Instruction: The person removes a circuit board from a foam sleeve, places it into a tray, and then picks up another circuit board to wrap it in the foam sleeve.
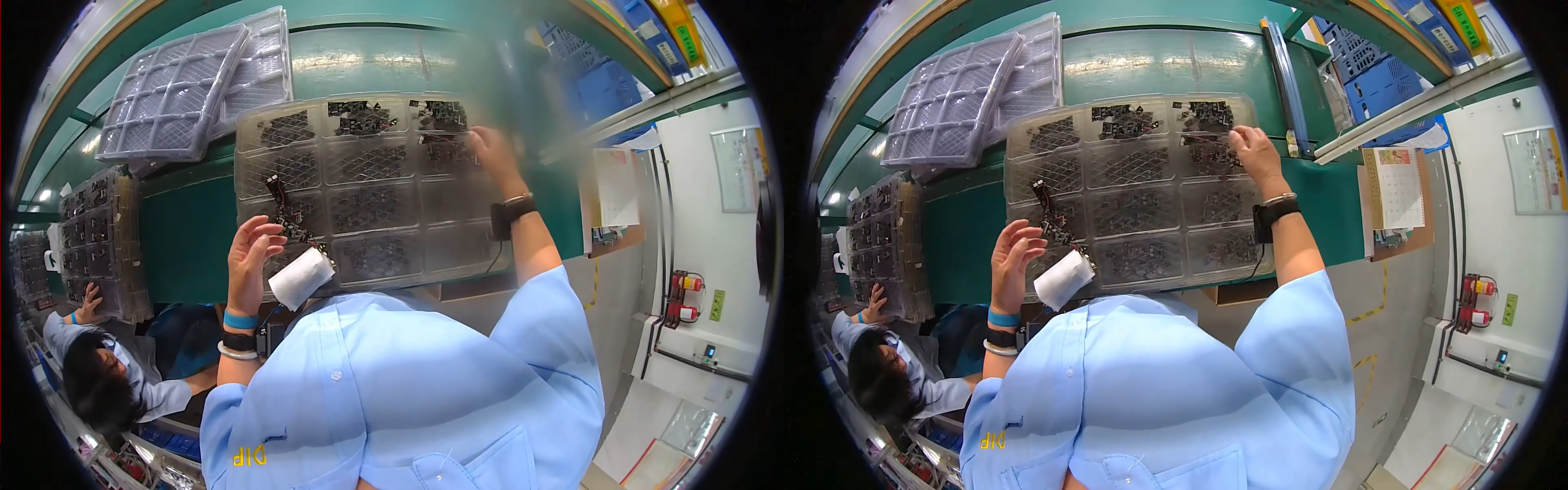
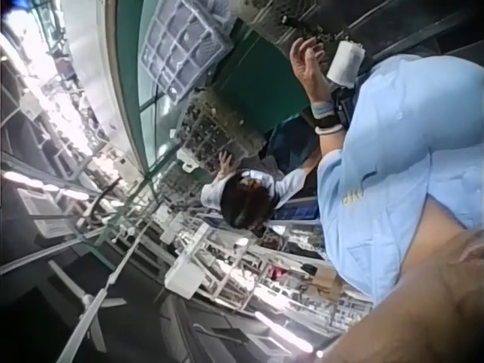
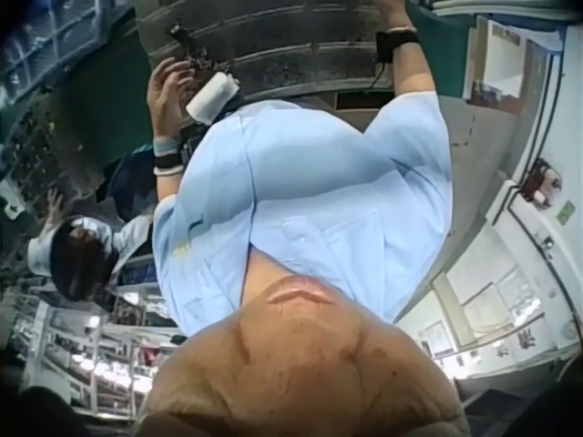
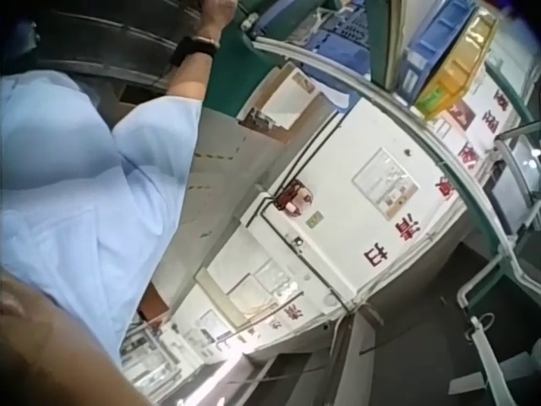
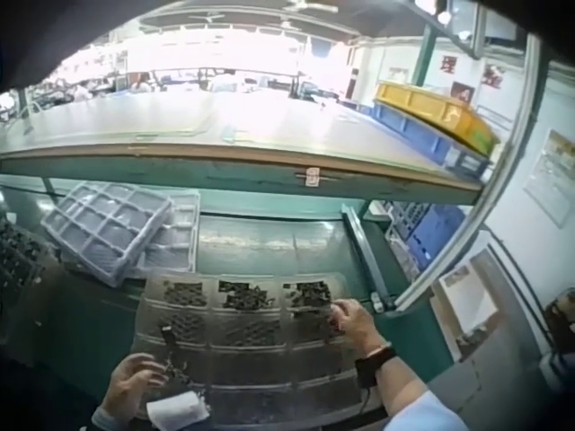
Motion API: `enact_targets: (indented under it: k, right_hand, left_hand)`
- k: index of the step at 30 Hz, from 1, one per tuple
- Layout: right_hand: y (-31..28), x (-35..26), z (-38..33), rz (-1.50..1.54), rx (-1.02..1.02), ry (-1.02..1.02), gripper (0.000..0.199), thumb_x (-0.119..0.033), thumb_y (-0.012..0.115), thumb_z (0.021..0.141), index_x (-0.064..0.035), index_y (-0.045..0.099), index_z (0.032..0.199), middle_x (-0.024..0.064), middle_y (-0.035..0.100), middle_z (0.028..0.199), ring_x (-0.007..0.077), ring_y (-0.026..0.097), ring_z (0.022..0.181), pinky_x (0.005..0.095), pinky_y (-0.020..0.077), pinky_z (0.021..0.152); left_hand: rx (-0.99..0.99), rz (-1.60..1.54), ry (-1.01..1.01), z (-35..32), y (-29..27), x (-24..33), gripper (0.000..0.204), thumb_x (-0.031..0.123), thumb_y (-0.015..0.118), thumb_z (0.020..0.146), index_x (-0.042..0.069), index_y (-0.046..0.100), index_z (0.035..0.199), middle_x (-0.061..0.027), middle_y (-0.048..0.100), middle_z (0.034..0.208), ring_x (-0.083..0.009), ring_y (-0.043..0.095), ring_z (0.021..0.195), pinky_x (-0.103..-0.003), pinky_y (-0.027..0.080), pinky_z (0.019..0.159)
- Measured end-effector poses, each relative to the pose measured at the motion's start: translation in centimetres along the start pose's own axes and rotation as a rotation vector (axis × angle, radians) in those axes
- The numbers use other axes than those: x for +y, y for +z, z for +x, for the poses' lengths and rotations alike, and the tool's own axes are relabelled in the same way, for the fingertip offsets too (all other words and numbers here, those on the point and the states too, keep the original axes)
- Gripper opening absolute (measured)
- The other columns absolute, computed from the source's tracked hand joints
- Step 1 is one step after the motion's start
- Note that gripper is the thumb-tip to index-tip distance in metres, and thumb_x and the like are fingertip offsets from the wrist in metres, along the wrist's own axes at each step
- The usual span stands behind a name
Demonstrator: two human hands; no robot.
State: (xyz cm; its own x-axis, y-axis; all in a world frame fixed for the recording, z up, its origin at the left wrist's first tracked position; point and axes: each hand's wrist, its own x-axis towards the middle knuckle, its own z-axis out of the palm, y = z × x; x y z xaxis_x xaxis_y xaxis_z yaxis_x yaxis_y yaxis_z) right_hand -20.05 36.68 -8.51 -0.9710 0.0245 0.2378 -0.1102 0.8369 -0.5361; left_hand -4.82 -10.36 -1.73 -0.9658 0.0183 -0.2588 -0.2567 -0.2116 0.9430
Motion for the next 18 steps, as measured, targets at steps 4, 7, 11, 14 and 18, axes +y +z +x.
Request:
enact_targets:
  k: [4, 7, 11, 14, 18]
  right_hand:
    - [0.3, 2.3, 0.3, -0.041, -0.078, 0.221, 0.025, -0.028, 0.054, 0.091, -0.0126, 0.064, 0.108, 0.0121, 0.063, 0.102, 0.0323, 0.061, 0.095, 0.0396, 0.0494, 0.081]
    - [0.2, 0.3, 0.4, -0.091, -0.124, 0.353, 0.025, -0.028, 0.052, 0.091, -0.0115, 0.065, 0.104, 0.0127, 0.064, 0.104, 0.0312, 0.062, 0.096, 0.0394, 0.0495, 0.081]
    - [-0.8, -2.2, -0.4, -0.194, -0.043, 0.158, 0.024, -0.028, 0.051, 0.091, -0.0101, 0.065, 0.100, 0.0130, 0.067, 0.103, 0.0318, 0.063, 0.095, 0.0400, 0.0501, 0.081]
    - [-1.0, -2.4, -0.9, -0.305, -0.001, 0.204, 0.025, -0.030, 0.053, 0.090, -0.0098, 0.064, 0.099, 0.0140, 0.068, 0.100, 0.0325, 0.064, 0.093, 0.0412, 0.0507, 0.079]
    - [-1.3, -2.9, -0.9, -0.350, -0.227, 0.428, 0.026, -0.032, 0.056, 0.088, -0.0098, 0.064, 0.099, 0.0136, 0.069, 0.097, 0.0332, 0.065, 0.092, 0.0425, 0.0509, 0.078]
  left_hand:
    - [-0.006, 0.015, -0.015, 0.2, 0.6, -0.3, 0.030, 0.012, 0.053, 0.095, 0.004, 0.052, 0.124, -0.0090, 0.064, 0.109, -0.0152, 0.062, 0.095, -0.028, 0.049, 0.084]
    - [-0.020, 0.064, -0.008, 0.3, 0.9, -0.4, 0.029, 0.011, 0.053, 0.095, 0.004, 0.053, 0.123, -0.0090, 0.064, 0.108, -0.0154, 0.062, 0.094, -0.028, 0.049, 0.083]
    - [-0.059, 0.146, 0.009, 0.3, 1.1, -0.6, 0.028, 0.011, 0.054, 0.095, 0.004, 0.054, 0.122, -0.0093, 0.064, 0.107, -0.0160, 0.063, 0.093, -0.028, 0.050, 0.082]
    - [-0.063, 0.176, 0.013, 0.4, 1.1, -0.9, 0.027, 0.012, 0.054, 0.095, 0.004, 0.055, 0.121, -0.0090, 0.064, 0.106, -0.0155, 0.063, 0.093, -0.028, 0.050, 0.082]
    - [-0.066, 0.203, 0.026, 0.2, 0.6, -1.4, 0.027, 0.011, 0.054, 0.096, 0.004, 0.055, 0.121, -0.0086, 0.064, 0.106, -0.0149, 0.063, 0.092, -0.027, 0.050, 0.081]
